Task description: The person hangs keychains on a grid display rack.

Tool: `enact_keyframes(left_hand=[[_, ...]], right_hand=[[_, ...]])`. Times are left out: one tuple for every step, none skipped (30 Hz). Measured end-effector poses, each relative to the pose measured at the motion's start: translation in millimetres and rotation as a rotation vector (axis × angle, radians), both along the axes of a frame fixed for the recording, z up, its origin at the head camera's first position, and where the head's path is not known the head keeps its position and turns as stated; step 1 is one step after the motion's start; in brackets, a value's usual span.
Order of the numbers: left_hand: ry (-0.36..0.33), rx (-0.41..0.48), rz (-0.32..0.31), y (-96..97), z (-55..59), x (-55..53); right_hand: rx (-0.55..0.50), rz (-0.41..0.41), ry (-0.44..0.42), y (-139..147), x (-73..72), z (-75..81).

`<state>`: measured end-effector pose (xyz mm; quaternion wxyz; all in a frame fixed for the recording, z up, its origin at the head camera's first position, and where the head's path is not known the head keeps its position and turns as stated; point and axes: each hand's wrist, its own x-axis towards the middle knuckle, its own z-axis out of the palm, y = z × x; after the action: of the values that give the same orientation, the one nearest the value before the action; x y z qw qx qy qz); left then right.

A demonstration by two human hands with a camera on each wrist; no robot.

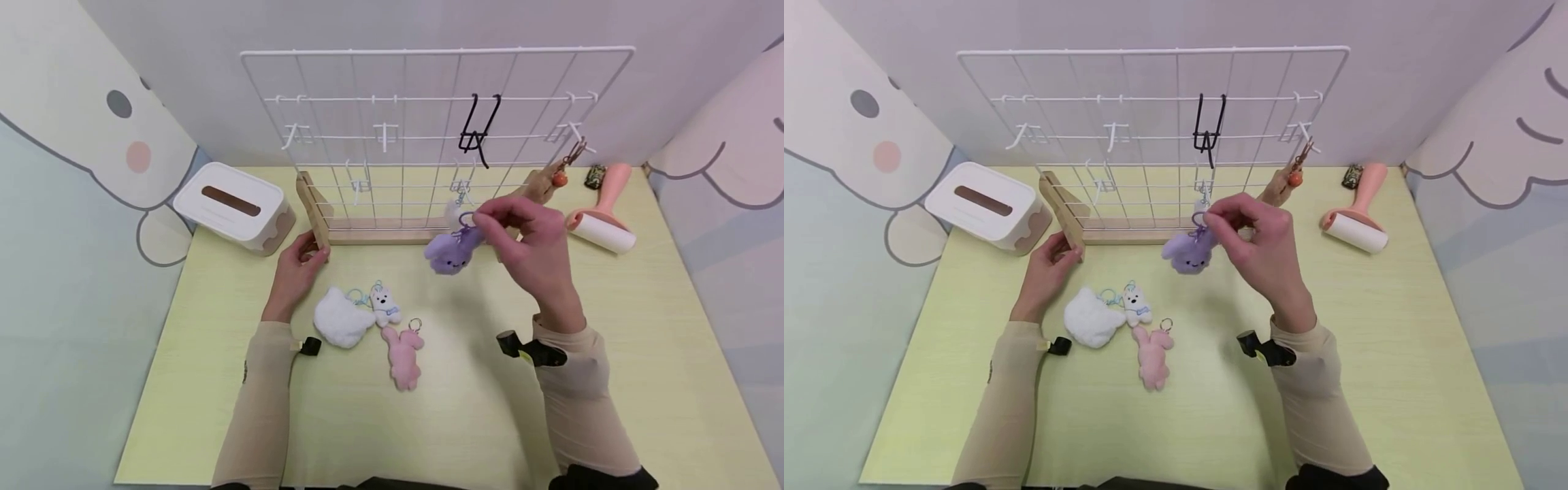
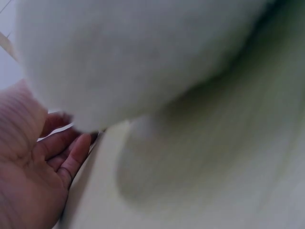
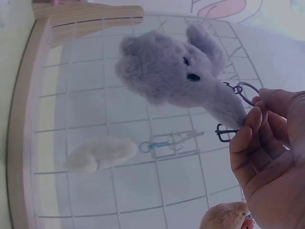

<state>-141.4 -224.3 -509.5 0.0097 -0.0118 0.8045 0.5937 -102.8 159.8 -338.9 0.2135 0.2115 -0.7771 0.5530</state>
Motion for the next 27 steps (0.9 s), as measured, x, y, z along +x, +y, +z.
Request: enact_keyframes(left_hand=[[-0.002, 0.002, 0.001, -0.3, -0.5, -0.3], [-0.004, 0.004, 0.002, -0.4, -0.8, -0.6], [-0.006, 0.003, 0.001, -0.4, -0.9, -0.7], [-0.008, 0.003, 0.000, -0.4, -1.3, -1.0], [-0.012, 0.006, -0.001, -0.5, -1.7, -1.1], [-0.022, 0.009, -0.003, -0.2, -1.3, -1.2], [-0.037, 0.011, -0.003, 1.1, 1.3, -1.0], [-0.047, 0.012, -0.004, 2.9, 6.9, 0.9], [-0.057, 0.015, -0.007, 4.6, 12.2, 2.5], [-0.067, 0.021, -0.008, 6.1, 17.3, 4.0], [-0.078, 0.025, -0.009, 7.8, 22.7, 5.5], [-0.088, 0.025, -0.010, 9.4, 28.3, 7.0], [-0.090, 0.023, -0.011, 10.7, 33.0, 8.6], [-0.088, 0.025, -0.012, 11.3, 35.6, 9.8], [-0.091, 0.028, -0.011, 11.2, 35.4, 9.7], [-0.092, 0.027, -0.012, 11.2, 35.7, 9.8], [-0.092, 0.024, -0.013, 11.2, 36.0, 9.8], [-0.092, 0.020, -0.014, 11.3, 36.2, 9.9], [-0.091, 0.018, -0.015, 11.2, 36.5, 9.9], [-0.089, 0.019, -0.015, 11.4, 36.9, 9.8], [-0.087, 0.019, -0.015, 11.4, 37.1, 9.7], [-0.084, 0.021, -0.015, 11.5, 37.3, 9.5], [-0.082, 0.023, -0.015, 11.6, 37.4, 9.4], [-0.079, 0.025, -0.015, 11.5, 37.4, 9.2], [-0.077, 0.029, -0.014, 11.3, 37.3, 9.2], [-0.077, 0.032, -0.014, 11.4, 37.3, 9.1], [-0.076, 0.031, -0.014, 11.2, 37.2, 9.3]], right_hand=[[-0.033, -0.005, 0.010, -1.4, -1.2, 4.7], [-0.065, -0.011, 0.022, -2.9, -2.3, 8.7], [-0.101, -0.020, 0.030, -4.5, -3.6, 12.1], [-0.133, -0.031, 0.040, -6.0, -5.0, 15.0], [-0.162, -0.047, 0.050, -7.3, -6.6, 17.3], [-0.196, -0.058, 0.057, -8.4, -8.3, 19.3], [-0.228, -0.070, 0.063, -9.6, -10.2, 21.0], [-0.263, -0.076, 0.068, -10.8, -12.3, 22.5], [-0.293, -0.083, 0.072, -11.7, -14.4, 23.8], [-0.323, -0.088, 0.075, -12.5, -16.5, 24.7], [-0.358, -0.086, 0.073, -13.2, -18.6, 25.3], [-0.384, -0.086, 0.070, -13.9, -20.5, 25.6], [-0.409, -0.085, 0.064, -14.5, -21.9, 25.4], [-0.431, -0.084, 0.053, -14.8, -23.3, 24.7], [-0.446, -0.086, 0.040, -15.0, -24.3, 23.6], [-0.461, -0.084, 0.025, -15.2, -25.0, 21.8], [-0.472, -0.081, 0.011, -15.3, -25.4, 19.8], [-0.469, -0.085, 0.001, -15.2, -25.6, 17.5], [-0.471, -0.085, -0.010, -15.1, -25.5, 15.2], [-0.474, -0.086, -0.018, -15.0, -25.3, 13.1], [-0.473, -0.089, -0.023, -14.9, -25.0, 11.1], [-0.474, -0.091, -0.026, -14.8, -24.5, 9.2], [-0.475, -0.094, -0.029, -14.7, -24.0, 7.8], [-0.468, -0.101, -0.031, -14.6, -23.6, 6.6], [-0.460, -0.108, -0.032, -14.5, -23.0, 5.5], [-0.447, -0.117, -0.031, -14.5, -22.3, 4.4], [-0.437, -0.126, -0.032, -14.4, -21.6, 3.0]])
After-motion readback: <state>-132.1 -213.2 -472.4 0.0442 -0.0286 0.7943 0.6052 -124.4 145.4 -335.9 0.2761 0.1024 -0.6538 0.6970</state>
